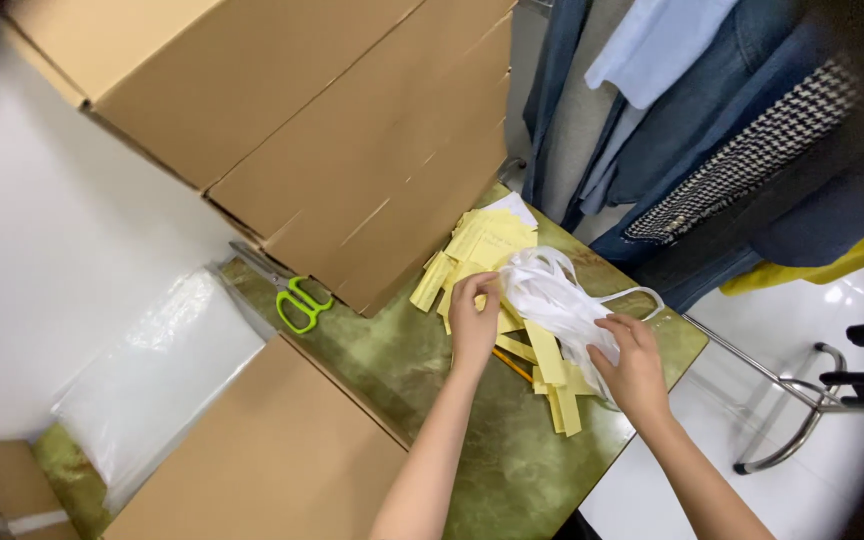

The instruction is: The person places a plastic bag into a cardboard box, closes the box, and ties a white ribbon around it. They then untie the ribbon, open the box, and remove a folded blue shirt wrapped in plastic. The person unfolds the shirt, places it on a hanger, and hangs it on a clothing rack.

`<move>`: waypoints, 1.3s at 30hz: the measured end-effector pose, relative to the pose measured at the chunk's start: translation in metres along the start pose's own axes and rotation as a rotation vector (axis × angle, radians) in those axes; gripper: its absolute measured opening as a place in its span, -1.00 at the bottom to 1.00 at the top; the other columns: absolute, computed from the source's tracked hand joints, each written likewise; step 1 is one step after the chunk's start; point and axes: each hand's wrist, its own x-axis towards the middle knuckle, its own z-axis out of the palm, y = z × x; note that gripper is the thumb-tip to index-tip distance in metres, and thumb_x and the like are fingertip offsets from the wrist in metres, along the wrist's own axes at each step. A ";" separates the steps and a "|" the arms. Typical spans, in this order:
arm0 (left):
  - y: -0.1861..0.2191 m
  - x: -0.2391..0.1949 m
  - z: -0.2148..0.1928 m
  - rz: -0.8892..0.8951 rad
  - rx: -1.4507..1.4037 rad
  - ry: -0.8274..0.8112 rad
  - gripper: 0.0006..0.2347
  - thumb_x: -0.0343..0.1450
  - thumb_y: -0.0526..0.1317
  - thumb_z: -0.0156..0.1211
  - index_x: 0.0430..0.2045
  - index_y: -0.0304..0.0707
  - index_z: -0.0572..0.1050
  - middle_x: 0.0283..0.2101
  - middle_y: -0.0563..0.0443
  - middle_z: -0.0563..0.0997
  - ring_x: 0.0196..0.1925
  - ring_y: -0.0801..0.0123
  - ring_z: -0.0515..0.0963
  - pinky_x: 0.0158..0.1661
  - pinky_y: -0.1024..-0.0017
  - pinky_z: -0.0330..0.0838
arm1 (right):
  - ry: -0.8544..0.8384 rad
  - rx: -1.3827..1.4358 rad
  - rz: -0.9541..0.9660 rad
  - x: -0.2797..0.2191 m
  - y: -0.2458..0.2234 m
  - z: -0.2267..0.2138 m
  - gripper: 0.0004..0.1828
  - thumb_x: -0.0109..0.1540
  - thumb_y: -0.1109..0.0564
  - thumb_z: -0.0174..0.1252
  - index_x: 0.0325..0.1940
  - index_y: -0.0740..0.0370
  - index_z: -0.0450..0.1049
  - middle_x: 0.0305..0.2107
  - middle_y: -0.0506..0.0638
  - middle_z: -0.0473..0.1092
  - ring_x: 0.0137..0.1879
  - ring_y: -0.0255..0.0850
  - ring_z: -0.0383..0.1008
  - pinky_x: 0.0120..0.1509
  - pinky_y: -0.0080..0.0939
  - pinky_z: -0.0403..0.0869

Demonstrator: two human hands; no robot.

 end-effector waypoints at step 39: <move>-0.176 -0.606 -0.188 -0.740 -0.671 1.187 -0.31 0.42 0.36 -0.19 0.29 -0.07 0.44 0.38 0.09 0.55 0.33 0.28 0.62 0.14 0.25 0.48 | -0.831 0.099 -0.546 -0.307 -0.170 0.118 -0.37 0.50 -0.09 -0.28 0.70 -0.20 0.17 -0.11 0.37 0.60 -0.19 0.42 0.56 -0.08 0.24 0.44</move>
